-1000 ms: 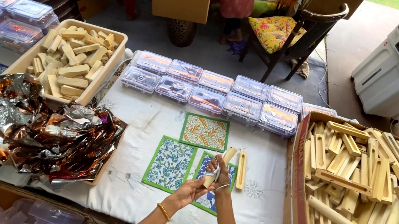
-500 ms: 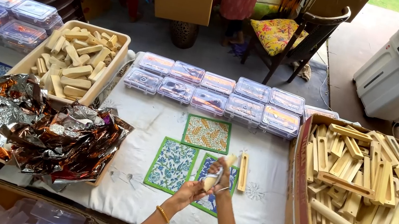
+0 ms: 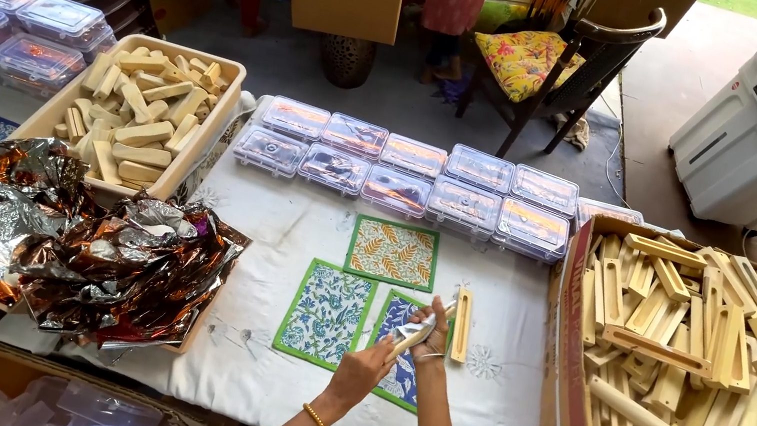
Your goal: Cleaning wooden cylindrical parts with a cloth and placing them into organized plastic containers.
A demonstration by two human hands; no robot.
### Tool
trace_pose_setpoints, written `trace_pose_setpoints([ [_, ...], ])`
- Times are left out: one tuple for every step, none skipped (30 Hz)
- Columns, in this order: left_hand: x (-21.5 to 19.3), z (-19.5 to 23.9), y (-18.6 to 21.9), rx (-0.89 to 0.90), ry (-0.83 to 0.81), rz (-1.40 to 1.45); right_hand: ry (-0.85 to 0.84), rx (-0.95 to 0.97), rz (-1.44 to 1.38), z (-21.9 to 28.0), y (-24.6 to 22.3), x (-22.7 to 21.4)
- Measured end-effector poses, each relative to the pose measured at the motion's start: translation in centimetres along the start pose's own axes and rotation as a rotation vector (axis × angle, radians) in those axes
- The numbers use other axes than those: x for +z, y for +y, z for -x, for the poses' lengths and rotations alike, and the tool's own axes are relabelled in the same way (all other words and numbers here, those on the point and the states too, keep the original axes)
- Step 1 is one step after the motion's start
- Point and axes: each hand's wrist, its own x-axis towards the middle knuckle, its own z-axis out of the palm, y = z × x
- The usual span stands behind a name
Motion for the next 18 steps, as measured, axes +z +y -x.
trace_pose_setpoints([
  [0.8, -0.2, -0.7, 0.227, 0.171, -0.185, 0.024, 0.003, 0.006, -0.6, 0.6, -0.8],
  [1.5, -0.3, -1.4, 0.453, 0.343, -0.369, 0.047, 0.005, 0.012, -1.2, 1.1, -1.7],
  [1.1, -0.5, -1.3, 0.455, 0.341, -0.370, 0.048, 0.004, 0.010, -0.8, 1.7, -1.1],
  [0.6, -0.8, -1.2, 0.482, 0.326, -0.455, 0.078, 0.003, 0.084, -0.4, 2.2, -0.5],
  [0.1, -1.0, -1.1, 0.508, 0.311, -0.541, 0.107, 0.004, 0.159, 0.1, 2.8, 0.0],
  [0.4, -1.2, -1.5, 0.509, 0.310, -0.542, 0.107, 0.004, 0.157, 0.3, 3.1, 0.4],
  [0.7, -1.4, -2.0, 0.522, 0.270, -0.523, 0.161, -0.012, 0.240, 0.7, 3.3, 0.6],
  [0.9, -1.5, -2.5, 0.534, 0.230, -0.504, 0.216, -0.028, 0.323, 1.1, 3.6, 0.9],
  [1.8, -1.6, -3.3, 0.536, 0.230, -0.506, 0.214, -0.029, 0.321, 0.2, 3.1, 0.0],
  [2.6, -1.6, -4.1, 0.533, 0.174, -0.468, 0.239, 0.008, 0.286, -0.6, 2.7, -0.8],
  [3.6, -1.4, -4.8, 0.526, 0.118, -0.427, 0.267, 0.049, 0.255, -1.2, 2.2, -1.9],
  [3.0, -1.0, -4.0, 0.523, 0.118, -0.426, 0.268, 0.051, 0.256, -1.9, 1.6, -2.9],
  [2.5, -0.8, -3.1, 0.466, 0.119, -0.319, 0.262, 0.038, 0.263, -2.6, 0.6, -3.9],
  [2.0, -0.6, -2.2, 0.408, 0.119, -0.213, 0.257, 0.026, 0.271, -3.3, -0.4, -4.8],
  [1.8, -0.4, -1.8, 0.408, 0.118, -0.209, 0.260, 0.024, 0.273, -3.1, -0.9, -5.0],
  [1.5, -0.2, -1.4, 0.321, 0.090, -0.058, 0.232, -0.010, 0.238, -2.9, -1.4, -5.1],
  [1.3, 0.0, -1.0, 0.232, 0.061, 0.093, 0.203, -0.043, 0.204, -2.8, -1.9, -5.3],
  [0.3, -0.2, -0.1, 0.232, 0.061, 0.096, 0.205, -0.044, 0.205, -1.5, -2.4, -3.5],
])
